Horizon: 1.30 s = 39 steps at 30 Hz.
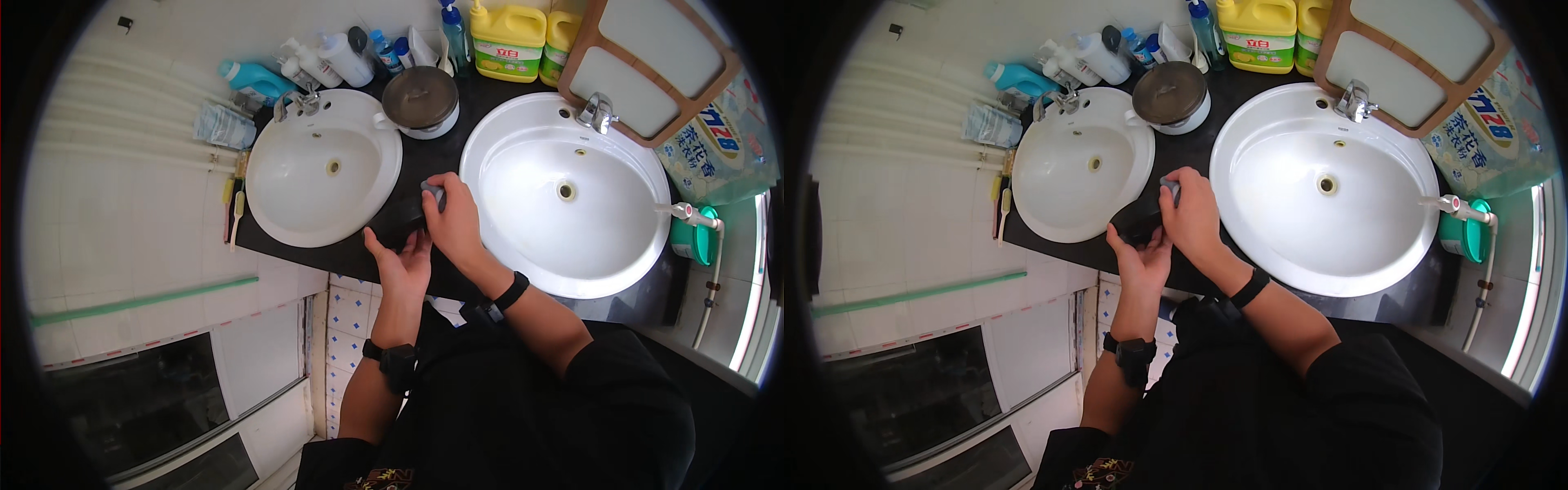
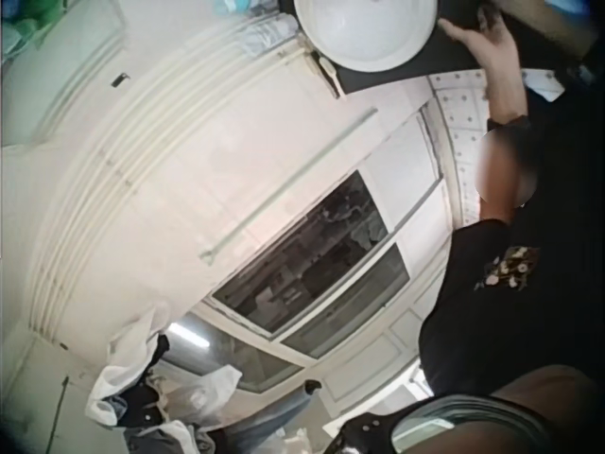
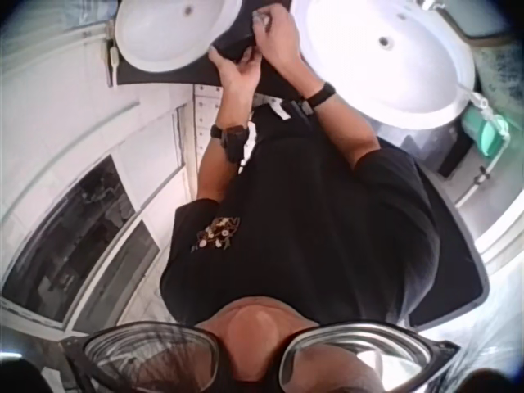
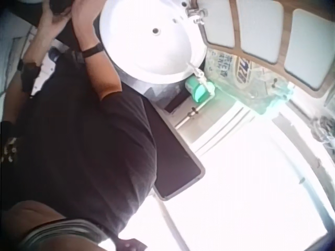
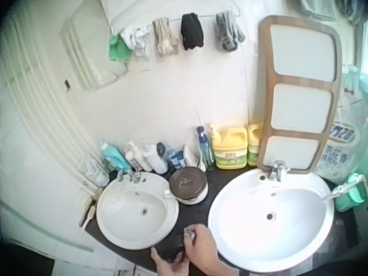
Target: Cleaning and drying a black circular plastic object and a grey cloth in a bathroom sink.
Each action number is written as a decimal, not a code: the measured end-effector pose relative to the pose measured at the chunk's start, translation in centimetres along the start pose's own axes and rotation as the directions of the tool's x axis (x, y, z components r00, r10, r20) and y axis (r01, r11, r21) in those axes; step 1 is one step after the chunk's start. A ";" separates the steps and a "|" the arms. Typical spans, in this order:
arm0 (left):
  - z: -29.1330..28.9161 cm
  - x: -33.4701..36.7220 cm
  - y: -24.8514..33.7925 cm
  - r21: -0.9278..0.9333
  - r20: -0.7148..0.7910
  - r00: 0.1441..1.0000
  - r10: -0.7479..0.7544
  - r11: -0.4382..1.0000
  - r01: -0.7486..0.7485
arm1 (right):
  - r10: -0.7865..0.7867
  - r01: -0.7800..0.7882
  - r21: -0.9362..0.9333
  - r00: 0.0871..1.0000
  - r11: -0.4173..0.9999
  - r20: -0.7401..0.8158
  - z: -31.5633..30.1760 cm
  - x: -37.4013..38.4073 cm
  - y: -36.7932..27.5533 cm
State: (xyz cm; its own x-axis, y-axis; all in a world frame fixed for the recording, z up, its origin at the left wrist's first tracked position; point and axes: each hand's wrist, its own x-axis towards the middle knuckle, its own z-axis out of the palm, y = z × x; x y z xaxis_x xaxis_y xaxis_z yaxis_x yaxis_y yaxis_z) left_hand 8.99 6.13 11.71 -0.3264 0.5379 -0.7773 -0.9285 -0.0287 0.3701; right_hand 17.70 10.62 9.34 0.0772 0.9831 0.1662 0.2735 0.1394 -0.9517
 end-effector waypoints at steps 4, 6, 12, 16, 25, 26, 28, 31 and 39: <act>-0.7 -0.4 0.9 0.108 0.227 0.972 -0.060 0.993 0.037 | -0.409 0.415 -0.084 0.909 0.906 0.073 0.7 -1.2 -1.7; -0.9 0.1 1.2 0.059 0.168 0.985 -0.048 0.998 0.039 | -0.323 0.324 -0.025 0.946 0.946 0.040 1.0 -1.0 -0.3; -0.9 0.4 1.1 0.061 0.067 0.997 0.043 0.997 -0.047 | -0.403 0.398 0.060 0.909 0.915 0.110 -0.2 -0.6 -0.1; -1.2 0.5 1.2 0.083 0.153 0.988 0.024 0.996 -0.037 | -0.395 0.394 0.055 0.890 0.918 0.226 -0.4 -0.5 -0.8; 1.2 0.2 1.9 0.142 0.039 0.999 -0.016 0.990 0.010 | -0.407 0.387 0.130 0.889 0.913 0.211 -0.3 0.1 -0.4; 1.3 0.4 1.9 0.161 0.049 0.999 -0.010 0.987 0.002 | -0.332 0.318 0.099 0.919 0.943 0.215 -0.2 0.4 -0.5; 2.3 -0.3 1.4 0.175 -0.006 1.000 -0.017 0.984 0.017 | -0.254 0.244 0.070 0.943 0.967 0.214 -0.2 0.6 -0.5; 2.8 -0.5 1.1 0.173 -0.061 0.998 -0.013 0.985 0.023 | -0.221 0.206 0.091 0.953 0.974 0.208 -0.8 0.8 -0.1; 1.9 -0.1 0.9 0.179 -0.016 1.000 0.002 0.984 0.001 | -0.146 0.112 0.131 0.945 0.985 0.294 -1.0 1.3 0.2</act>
State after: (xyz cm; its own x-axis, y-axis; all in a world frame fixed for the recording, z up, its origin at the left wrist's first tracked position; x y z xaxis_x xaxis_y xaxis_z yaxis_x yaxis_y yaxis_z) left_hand 8.53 7.67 13.12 -0.3309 0.5243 -0.7846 -0.8822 0.1232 0.4544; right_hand 18.86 11.80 9.63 -0.2484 0.9433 0.2202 0.1524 0.2626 -0.9528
